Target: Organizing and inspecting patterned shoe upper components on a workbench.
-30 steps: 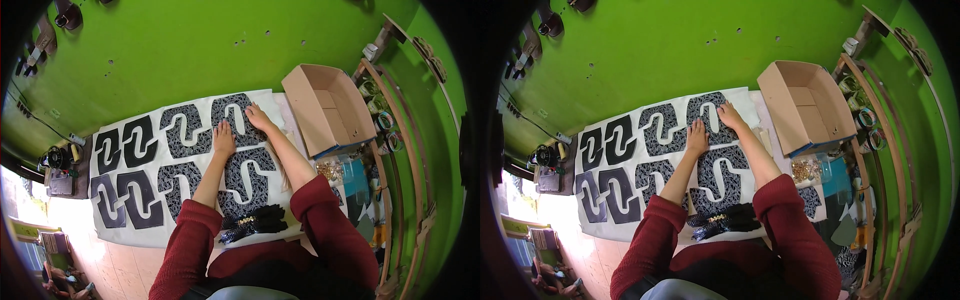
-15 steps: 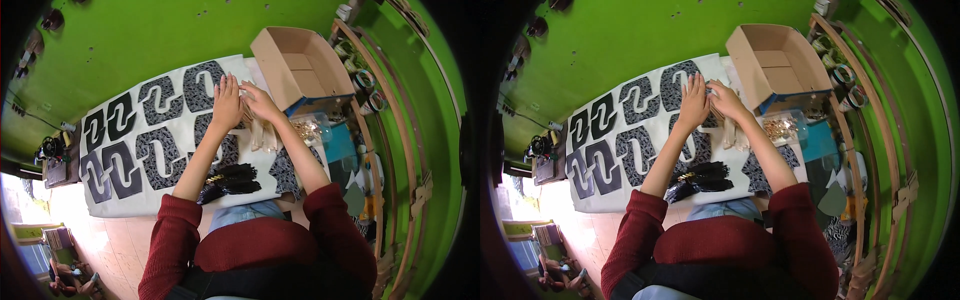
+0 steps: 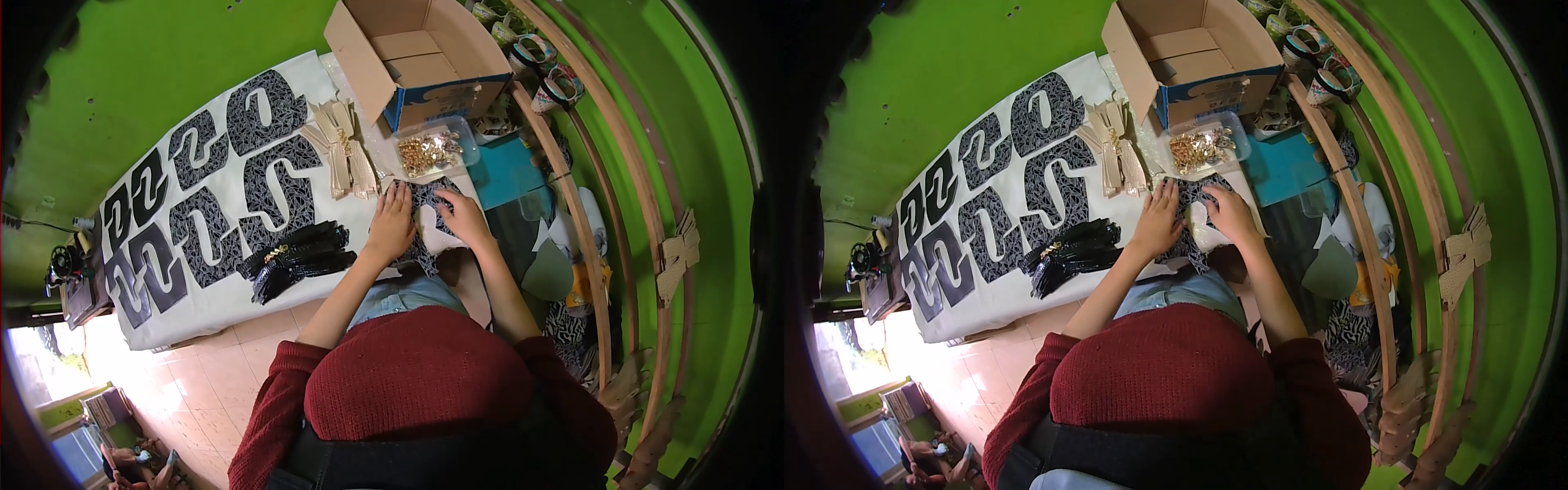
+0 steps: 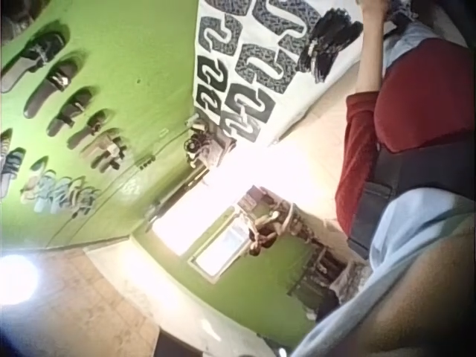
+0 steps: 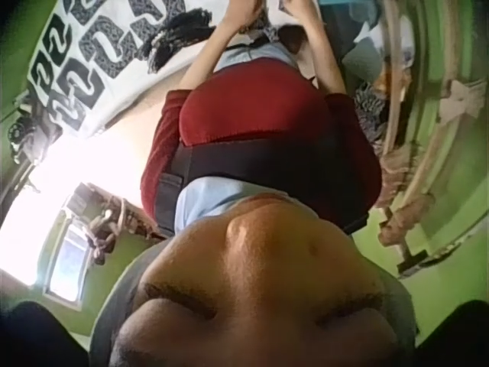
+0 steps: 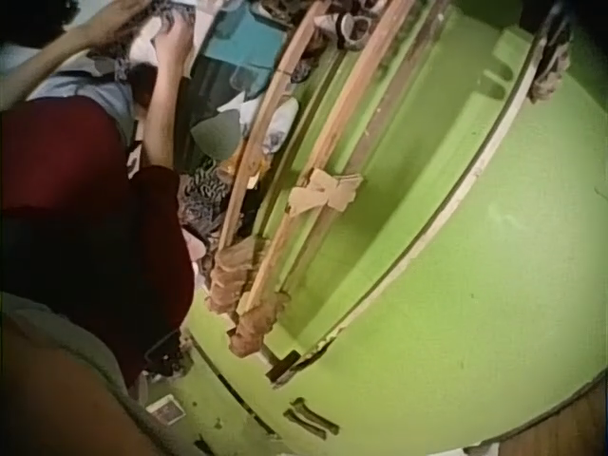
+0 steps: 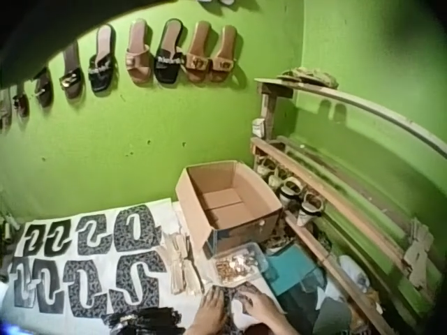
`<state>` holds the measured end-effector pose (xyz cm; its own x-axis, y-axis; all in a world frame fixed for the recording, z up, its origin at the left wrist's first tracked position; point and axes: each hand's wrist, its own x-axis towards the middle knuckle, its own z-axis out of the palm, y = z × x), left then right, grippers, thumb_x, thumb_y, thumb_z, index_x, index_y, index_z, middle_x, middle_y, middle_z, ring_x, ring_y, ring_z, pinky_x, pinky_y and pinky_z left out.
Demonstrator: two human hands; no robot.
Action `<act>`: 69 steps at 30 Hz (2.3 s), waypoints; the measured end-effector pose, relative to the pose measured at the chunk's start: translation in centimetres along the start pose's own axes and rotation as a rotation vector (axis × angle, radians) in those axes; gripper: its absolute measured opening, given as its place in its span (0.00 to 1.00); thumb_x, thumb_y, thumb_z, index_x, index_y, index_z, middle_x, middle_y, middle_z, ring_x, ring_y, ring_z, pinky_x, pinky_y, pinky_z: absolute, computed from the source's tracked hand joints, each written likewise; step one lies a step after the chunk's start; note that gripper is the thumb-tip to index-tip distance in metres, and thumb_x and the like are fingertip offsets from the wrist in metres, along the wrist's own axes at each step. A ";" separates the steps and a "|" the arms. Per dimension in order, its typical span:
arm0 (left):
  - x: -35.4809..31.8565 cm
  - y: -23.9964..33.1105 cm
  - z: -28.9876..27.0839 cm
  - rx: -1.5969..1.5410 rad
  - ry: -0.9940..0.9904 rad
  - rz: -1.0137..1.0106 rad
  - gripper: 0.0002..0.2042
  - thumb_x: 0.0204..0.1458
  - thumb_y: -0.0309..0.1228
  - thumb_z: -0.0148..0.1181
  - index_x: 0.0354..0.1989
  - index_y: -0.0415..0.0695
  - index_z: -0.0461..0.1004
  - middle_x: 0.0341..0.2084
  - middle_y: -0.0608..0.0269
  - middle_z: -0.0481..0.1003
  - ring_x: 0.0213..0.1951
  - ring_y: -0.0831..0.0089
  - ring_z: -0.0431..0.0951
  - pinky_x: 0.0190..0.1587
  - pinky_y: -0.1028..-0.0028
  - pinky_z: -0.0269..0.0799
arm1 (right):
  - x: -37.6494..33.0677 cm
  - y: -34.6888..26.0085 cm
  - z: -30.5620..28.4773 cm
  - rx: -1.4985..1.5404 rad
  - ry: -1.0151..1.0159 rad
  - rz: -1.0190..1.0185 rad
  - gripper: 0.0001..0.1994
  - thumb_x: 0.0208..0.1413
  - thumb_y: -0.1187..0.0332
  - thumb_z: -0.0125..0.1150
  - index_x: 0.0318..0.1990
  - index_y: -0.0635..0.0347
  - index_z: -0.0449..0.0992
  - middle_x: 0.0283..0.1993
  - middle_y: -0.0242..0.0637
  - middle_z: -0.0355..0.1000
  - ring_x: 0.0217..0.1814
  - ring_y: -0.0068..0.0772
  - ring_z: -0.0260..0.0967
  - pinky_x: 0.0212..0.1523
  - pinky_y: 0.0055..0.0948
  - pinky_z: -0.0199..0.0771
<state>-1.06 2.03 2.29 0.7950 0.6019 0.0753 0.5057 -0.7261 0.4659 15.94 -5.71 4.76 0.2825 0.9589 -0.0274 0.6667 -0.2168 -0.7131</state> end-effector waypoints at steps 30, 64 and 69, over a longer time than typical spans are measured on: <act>1.0 -0.1 -6.4 -1.042 -0.127 -0.214 0.10 0.43 0.19 0.64 0.33 0.39 0.70 0.28 0.68 0.74 0.31 0.82 0.73 0.33 0.80 0.70 | -1.7 1.0 -0.7 0.851 0.587 0.057 0.27 0.48 0.65 0.64 0.55 0.66 0.62 0.51 0.46 0.65 0.54 0.35 0.63 0.56 0.26 0.60; -14.1 -15.0 -14.4 -1.504 0.547 -0.482 0.24 0.48 0.24 0.61 0.50 0.40 0.54 0.36 0.56 0.72 0.37 0.75 0.75 0.39 0.78 0.71 | 4.3 -17.9 13.3 1.053 -0.044 0.169 0.03 0.56 0.74 0.53 0.33 0.59 0.65 0.27 0.29 0.67 0.28 0.18 0.68 0.31 0.18 0.72; -17.8 -21.5 -17.6 -1.572 0.627 -0.595 0.14 0.51 0.30 0.59 0.43 0.41 0.66 0.33 0.67 0.74 0.31 0.80 0.74 0.32 0.81 0.70 | 7.0 -20.8 18.2 0.925 -0.076 0.103 0.03 0.57 0.71 0.52 0.35 0.58 0.65 0.28 0.25 0.65 0.29 0.14 0.64 0.30 0.17 0.70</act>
<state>-32.00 12.74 6.50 0.2216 0.9331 -0.2833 -0.4103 0.3528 0.8409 -8.48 8.84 6.61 0.2417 0.9596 -0.1442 -0.1831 -0.1008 -0.9779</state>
